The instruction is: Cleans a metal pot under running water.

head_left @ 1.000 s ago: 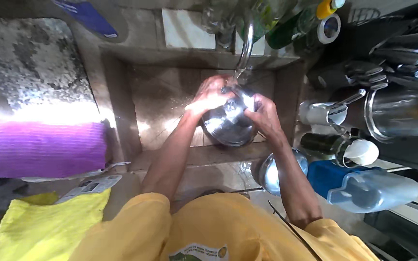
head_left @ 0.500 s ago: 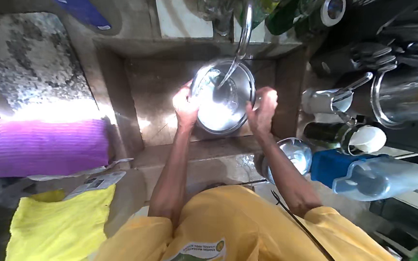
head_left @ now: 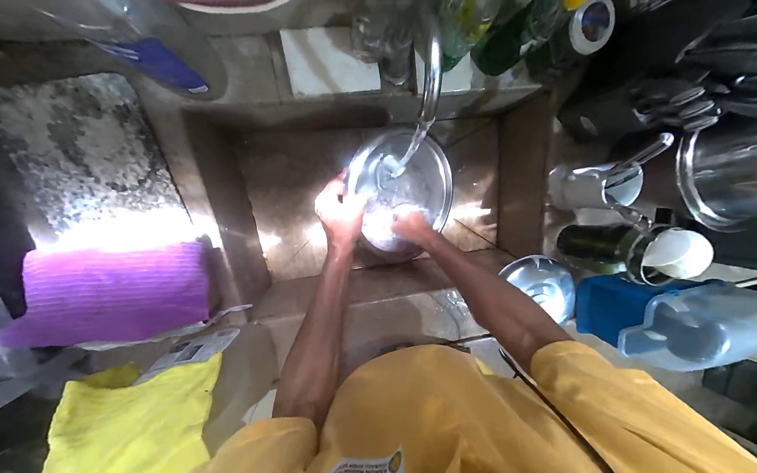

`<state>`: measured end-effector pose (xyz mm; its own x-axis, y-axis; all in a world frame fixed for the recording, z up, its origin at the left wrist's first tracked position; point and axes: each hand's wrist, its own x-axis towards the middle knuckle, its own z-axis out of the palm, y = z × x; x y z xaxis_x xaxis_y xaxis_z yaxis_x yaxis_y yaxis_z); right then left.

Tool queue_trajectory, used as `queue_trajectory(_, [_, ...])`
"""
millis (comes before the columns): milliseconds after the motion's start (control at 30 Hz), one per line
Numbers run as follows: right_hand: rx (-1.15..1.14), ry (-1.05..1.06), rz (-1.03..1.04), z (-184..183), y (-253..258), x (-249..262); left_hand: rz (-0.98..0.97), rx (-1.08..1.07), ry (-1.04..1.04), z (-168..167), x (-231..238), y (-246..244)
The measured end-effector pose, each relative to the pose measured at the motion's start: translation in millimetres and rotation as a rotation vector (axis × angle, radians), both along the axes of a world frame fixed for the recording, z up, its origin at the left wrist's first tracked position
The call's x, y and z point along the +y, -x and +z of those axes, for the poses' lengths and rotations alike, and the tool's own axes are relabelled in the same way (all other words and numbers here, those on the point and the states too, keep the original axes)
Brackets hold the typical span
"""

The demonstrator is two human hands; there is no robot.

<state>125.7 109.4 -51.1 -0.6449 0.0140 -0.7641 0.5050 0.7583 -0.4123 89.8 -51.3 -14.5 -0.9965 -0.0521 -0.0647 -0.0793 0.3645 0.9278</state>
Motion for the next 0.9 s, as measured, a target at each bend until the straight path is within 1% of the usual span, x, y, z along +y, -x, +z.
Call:
queue_trajectory(33, [0.018, -0.109, -0.055, -6.8, 8.8, 10.6, -0.011, -0.020, 0.032, 1.5, -0.4, -1.2])
queue_trajectory(67, [0.078, -0.168, -0.137, -9.8, 17.8, 16.1, -0.017, -0.048, 0.059, 2.6, -0.3, -4.3])
queue_trajectory(100, [0.173, -0.161, -0.218, -11.6, 27.9, 15.7, -0.023, -0.078, 0.071, 3.5, 0.2, -5.8])
queue_trajectory(133, [0.266, -0.096, -0.283, -11.6, 38.0, 9.7, -0.023, -0.102, 0.067, 4.3, 1.9, -5.2])
queue_trajectory(167, [0.334, -0.014, -0.298, -9.9, 43.9, 0.1, -0.022, -0.112, 0.043, 3.7, 5.4, -4.1])
queue_trajectory(200, [0.401, 0.083, -0.261, -6.6, 45.2, -11.0, -0.017, -0.093, 0.001, 0.9, 9.5, -1.6])
queue_trajectory(267, [0.467, 0.252, -0.067, 0.0, 33.3, -24.7, -0.005, -0.058, -0.090, -4.6, 12.9, 5.9])
queue_trajectory(300, [0.450, 0.303, 0.083, -0.5, 23.3, -20.2, -0.002, -0.061, -0.103, -5.0, 11.1, 10.1])
queue_trajectory(333, [0.358, 0.284, 0.243, -4.6, 15.6, -8.6, -0.011, -0.060, -0.096, -3.1, 7.5, 13.8])
queue_trajectory(367, [0.217, 0.183, 0.394, -8.3, 14.0, 6.0, -0.024, -0.041, -0.082, -1.0, 4.2, 16.1])
queue_trajectory(400, [0.098, 0.048, 0.497, -10.3, 16.8, 19.0, -0.044, -0.021, -0.069, 0.7, 2.3, 16.2])
queue_trajectory(433, [0.024, -0.074, 0.526, -8.9, 22.8, 28.2, -0.065, -0.016, -0.054, 2.3, 2.1, 15.6])
queue_trajectory(467, [0.028, -0.157, 0.504, -4.3, 30.0, 34.2, -0.084, -0.021, -0.032, 3.1, 2.9, 15.2])
queue_trajectory(500, [0.098, -0.194, 0.463, 0.0, 36.5, 38.0, -0.103, -0.030, -0.005, 4.2, 4.0, 14.7])
queue_trajectory(567, [0.311, -0.179, 0.414, 2.9, 50.0, 44.3, -0.158, -0.045, 0.070, 7.0, 5.7, 17.0])
queue_trajectory(633, [0.506, -0.180, 0.467, -5.3, 51.0, 49.4, -0.205, -0.043, 0.122, 9.4, 5.5, 21.5])
queue_trajectory(700, [0.582, -0.260, 0.470, -22.2, 35.6, 52.1, -0.191, -0.033, 0.097, 14.8, 7.3, 26.6])
queue_trajectory(733, [0.544, -0.314, 0.468, -29.7, 25.0, 48.7, -0.159, -0.022, 0.067, 16.0, 10.3, 28.9])
queue_trajectory(767, [0.452, -0.337, 0.453, -33.6, 14.8, 41.6, -0.130, -0.008, 0.030, 14.9, 15.3, 30.1])
queue_trajectory(800, [0.337, -0.313, 0.416, -33.2, 6.8, 32.6, -0.115, 0.007, 0.008, 12.1, 22.2, 30.3])
queue_trajectory(833, [0.226, -0.242, 0.367, -26.5, 1.3, 23.0, -0.107, 0.007, -0.002, 8.7, 29.6, 29.6])
queue_trajectory(867, [0.184, -0.109, 0.296, -15.9, -2.7, 14.8, -0.096, -0.009, -0.005, 4.9, 36.1, 28.9])
queue_trajectory(900, [0.214, 0.068, 0.218, -5.3, -6.1, 8.8, -0.088, -0.040, -0.006, 2.5, 41.1, 29.8])
